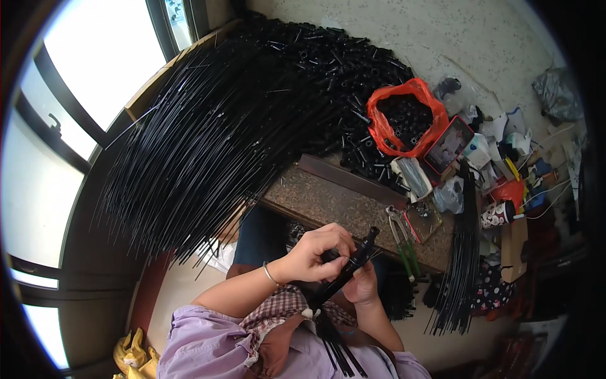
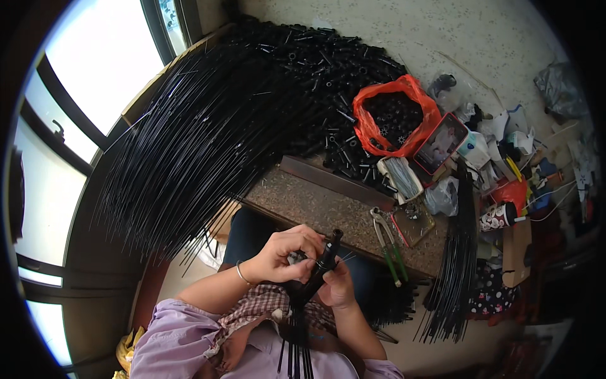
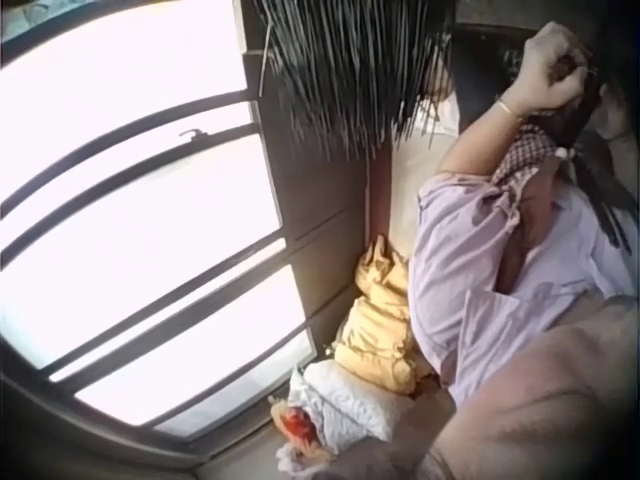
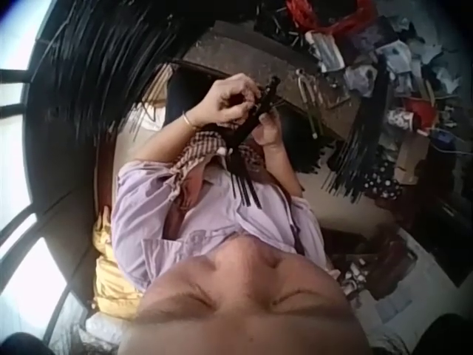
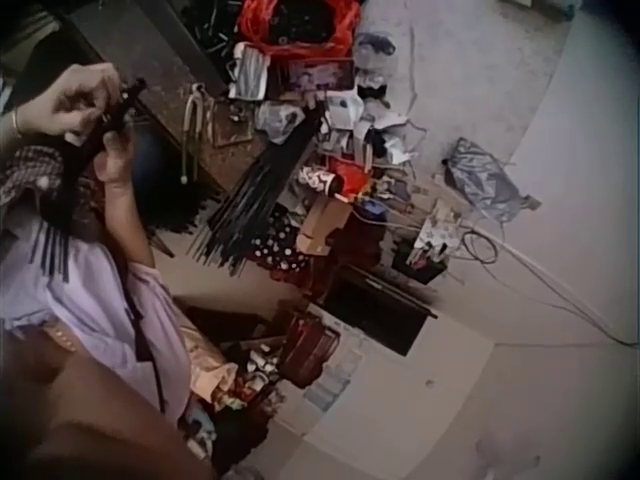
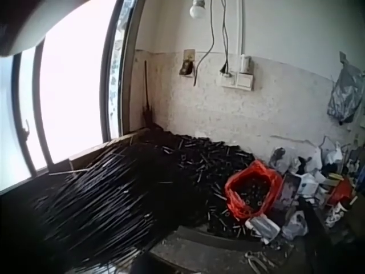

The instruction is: Assembling bunches of thin black rods by aligning them and adding small components.

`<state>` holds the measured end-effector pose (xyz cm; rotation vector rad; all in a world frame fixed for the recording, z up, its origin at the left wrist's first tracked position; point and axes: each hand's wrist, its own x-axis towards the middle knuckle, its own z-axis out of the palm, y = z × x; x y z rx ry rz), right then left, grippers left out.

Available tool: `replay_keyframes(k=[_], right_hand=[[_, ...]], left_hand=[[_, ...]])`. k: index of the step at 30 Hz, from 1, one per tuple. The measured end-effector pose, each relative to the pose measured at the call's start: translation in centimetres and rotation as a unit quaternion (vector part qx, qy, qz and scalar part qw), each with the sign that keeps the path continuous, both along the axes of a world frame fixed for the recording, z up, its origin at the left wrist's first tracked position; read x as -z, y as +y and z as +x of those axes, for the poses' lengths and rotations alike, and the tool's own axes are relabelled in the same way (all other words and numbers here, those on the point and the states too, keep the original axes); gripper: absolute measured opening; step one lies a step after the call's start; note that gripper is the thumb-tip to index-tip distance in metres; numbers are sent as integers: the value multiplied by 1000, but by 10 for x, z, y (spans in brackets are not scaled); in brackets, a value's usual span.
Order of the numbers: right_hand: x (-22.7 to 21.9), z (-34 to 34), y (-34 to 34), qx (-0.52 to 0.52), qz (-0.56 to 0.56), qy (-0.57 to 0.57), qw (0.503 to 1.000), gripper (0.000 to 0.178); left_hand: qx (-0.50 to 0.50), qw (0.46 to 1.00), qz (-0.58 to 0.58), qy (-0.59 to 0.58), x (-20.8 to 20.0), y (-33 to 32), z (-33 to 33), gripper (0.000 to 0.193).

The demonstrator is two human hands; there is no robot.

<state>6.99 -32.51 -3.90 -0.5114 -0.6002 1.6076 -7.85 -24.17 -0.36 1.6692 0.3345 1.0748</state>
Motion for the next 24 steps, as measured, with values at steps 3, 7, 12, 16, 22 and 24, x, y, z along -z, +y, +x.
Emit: replay_keyframes(k=[3, 7, 12, 16, 22, 24], right_hand=[[9, 3, -3, -9, -16, 18, 1000, 30], [19, 8, -3, -64, 35, 44, 996, 36], [10, 1, -2, -61, 34, 28, 997, 40], [17, 3, -1, -110, 45, 32, 992, 37], [12, 10, -13, -204, 48, -35, 977, 34], [5, 6, -12, -51, 97, -158, 981, 32]], left_hand=[[58, 997, -37, -33, -4, -1, -1, 8], [104, 984, -140, -42, 1, 2, 1, 8], [169, 963, -161, -131, 14, 6, 3, 7], [184, 956, -189, -131, 9, 10, 4, 11], [365, 902, -151, -176, -4, 5, 14, 16], [343, 897, -217, -177, 8, 5, 16, 26]])
